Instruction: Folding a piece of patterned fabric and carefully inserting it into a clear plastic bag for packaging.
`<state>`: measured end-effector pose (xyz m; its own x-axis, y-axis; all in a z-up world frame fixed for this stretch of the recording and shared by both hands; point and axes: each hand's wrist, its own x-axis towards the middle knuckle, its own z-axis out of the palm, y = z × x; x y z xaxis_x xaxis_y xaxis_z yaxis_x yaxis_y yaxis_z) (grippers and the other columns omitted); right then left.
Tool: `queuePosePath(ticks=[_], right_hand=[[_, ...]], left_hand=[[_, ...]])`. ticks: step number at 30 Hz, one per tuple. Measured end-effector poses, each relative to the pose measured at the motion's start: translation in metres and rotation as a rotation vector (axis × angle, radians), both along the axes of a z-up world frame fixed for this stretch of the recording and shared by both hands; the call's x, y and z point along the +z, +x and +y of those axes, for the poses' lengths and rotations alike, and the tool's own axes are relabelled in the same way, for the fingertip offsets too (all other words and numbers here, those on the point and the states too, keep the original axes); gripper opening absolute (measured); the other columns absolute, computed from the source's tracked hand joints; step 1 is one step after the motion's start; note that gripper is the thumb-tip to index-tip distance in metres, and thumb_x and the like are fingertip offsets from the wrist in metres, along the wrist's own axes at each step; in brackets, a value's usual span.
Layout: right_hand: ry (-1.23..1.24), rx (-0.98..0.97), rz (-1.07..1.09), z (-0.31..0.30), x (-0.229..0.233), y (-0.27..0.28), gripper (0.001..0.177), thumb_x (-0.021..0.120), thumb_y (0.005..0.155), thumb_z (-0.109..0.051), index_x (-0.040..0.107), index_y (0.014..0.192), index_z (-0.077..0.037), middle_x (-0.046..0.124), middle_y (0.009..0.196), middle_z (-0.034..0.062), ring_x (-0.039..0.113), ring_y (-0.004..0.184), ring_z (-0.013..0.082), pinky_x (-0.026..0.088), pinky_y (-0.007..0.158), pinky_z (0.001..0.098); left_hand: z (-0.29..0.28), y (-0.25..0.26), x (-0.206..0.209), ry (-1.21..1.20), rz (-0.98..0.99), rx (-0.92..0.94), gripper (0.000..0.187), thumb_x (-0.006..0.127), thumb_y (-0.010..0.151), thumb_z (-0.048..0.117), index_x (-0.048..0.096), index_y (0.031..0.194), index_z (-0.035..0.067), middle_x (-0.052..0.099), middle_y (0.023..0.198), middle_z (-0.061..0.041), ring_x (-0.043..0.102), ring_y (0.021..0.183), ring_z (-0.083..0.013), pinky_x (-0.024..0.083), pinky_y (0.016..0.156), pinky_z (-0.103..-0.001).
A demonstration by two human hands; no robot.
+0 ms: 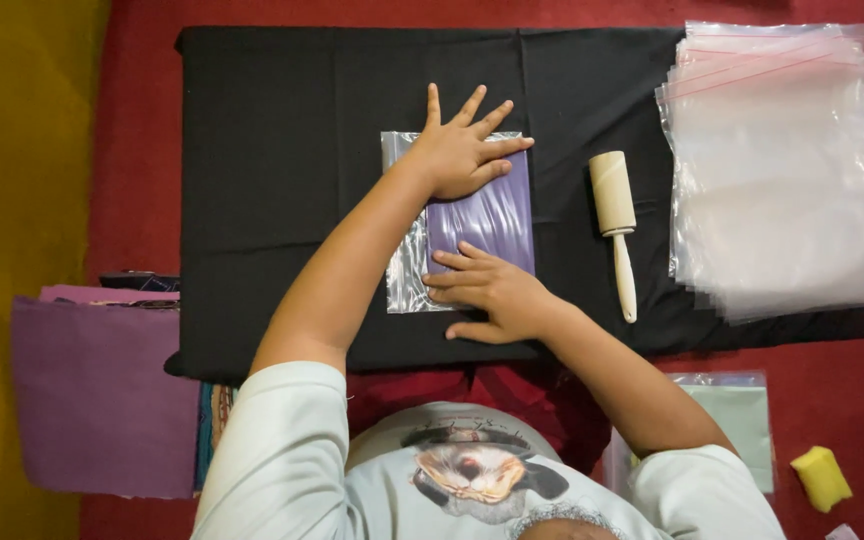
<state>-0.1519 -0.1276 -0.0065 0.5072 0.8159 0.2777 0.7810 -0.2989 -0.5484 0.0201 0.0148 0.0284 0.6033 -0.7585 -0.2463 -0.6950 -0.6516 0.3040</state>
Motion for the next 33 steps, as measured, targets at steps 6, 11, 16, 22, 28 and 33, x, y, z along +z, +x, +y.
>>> queuePosePath(ticks=[6,11,16,22,28,33], right_hand=[[-0.277,-0.028,-0.087,-0.007,0.007,-0.034,0.088,0.053,0.096,-0.068,0.041,0.156,-0.005,0.033,0.166,0.0157,0.026,0.155,0.0409,0.014,0.125,0.0606],[-0.211,0.022,0.180,-0.012,0.035,-0.034,0.080,0.067,0.088,-0.064,0.057,0.145,-0.009,0.032,0.165,0.0206,0.022,0.153,0.0484,0.016,0.120,0.0685],[0.029,-0.469,-0.042,-0.008,0.012,0.010,0.062,0.072,0.095,-0.042,0.053,0.142,-0.007,0.053,0.147,0.0190,0.047,0.141,0.0430,0.037,0.119,0.0555],[-0.388,-0.645,-0.145,-0.004,-0.022,0.006,0.089,0.048,0.102,-0.063,0.018,0.166,-0.009,0.006,0.170,0.0286,0.004,0.159,0.0475,0.013,0.124,0.0683],[-0.446,-0.535,-0.187,-0.020,-0.019,-0.023,0.082,0.042,0.104,-0.062,0.022,0.166,-0.014,0.007,0.171,0.0277,0.001,0.159,0.0464,0.015,0.124,0.0667],[-0.489,-0.486,-0.135,-0.022,-0.007,-0.028,0.084,0.044,0.102,-0.064,0.022,0.166,-0.013,0.009,0.169,0.0312,0.006,0.158,0.0490,0.017,0.122,0.0668]], left_hand=[[0.001,-0.003,-0.001,-0.013,-0.033,-0.004,0.058,0.022,0.102,0.061,0.026,0.158,0.048,0.010,0.172,-0.005,-0.003,0.157,-0.0381,-0.009,0.108,-0.083],[0.002,-0.006,0.003,0.008,-0.040,-0.010,0.060,0.026,0.101,0.063,0.025,0.159,0.046,0.009,0.172,-0.005,-0.003,0.157,-0.0378,-0.006,0.107,-0.085],[0.000,-0.004,-0.001,0.030,-0.075,-0.030,0.064,0.024,0.100,0.065,0.023,0.160,0.045,0.007,0.172,-0.007,-0.002,0.157,-0.0390,-0.003,0.107,-0.086],[0.001,-0.003,0.000,0.049,-0.075,-0.017,0.062,0.026,0.101,0.064,0.022,0.160,0.046,0.008,0.173,-0.005,0.000,0.157,-0.0373,-0.002,0.110,-0.083],[0.000,0.001,-0.009,-0.011,-0.066,-0.014,0.066,0.031,0.099,0.067,0.027,0.160,0.042,0.011,0.172,-0.006,0.003,0.157,-0.0372,-0.002,0.110,-0.083],[0.002,0.003,-0.004,-0.030,-0.040,0.020,0.070,0.036,0.097,0.068,0.030,0.160,0.038,0.010,0.172,-0.007,0.001,0.157,-0.0348,-0.005,0.111,-0.081]])
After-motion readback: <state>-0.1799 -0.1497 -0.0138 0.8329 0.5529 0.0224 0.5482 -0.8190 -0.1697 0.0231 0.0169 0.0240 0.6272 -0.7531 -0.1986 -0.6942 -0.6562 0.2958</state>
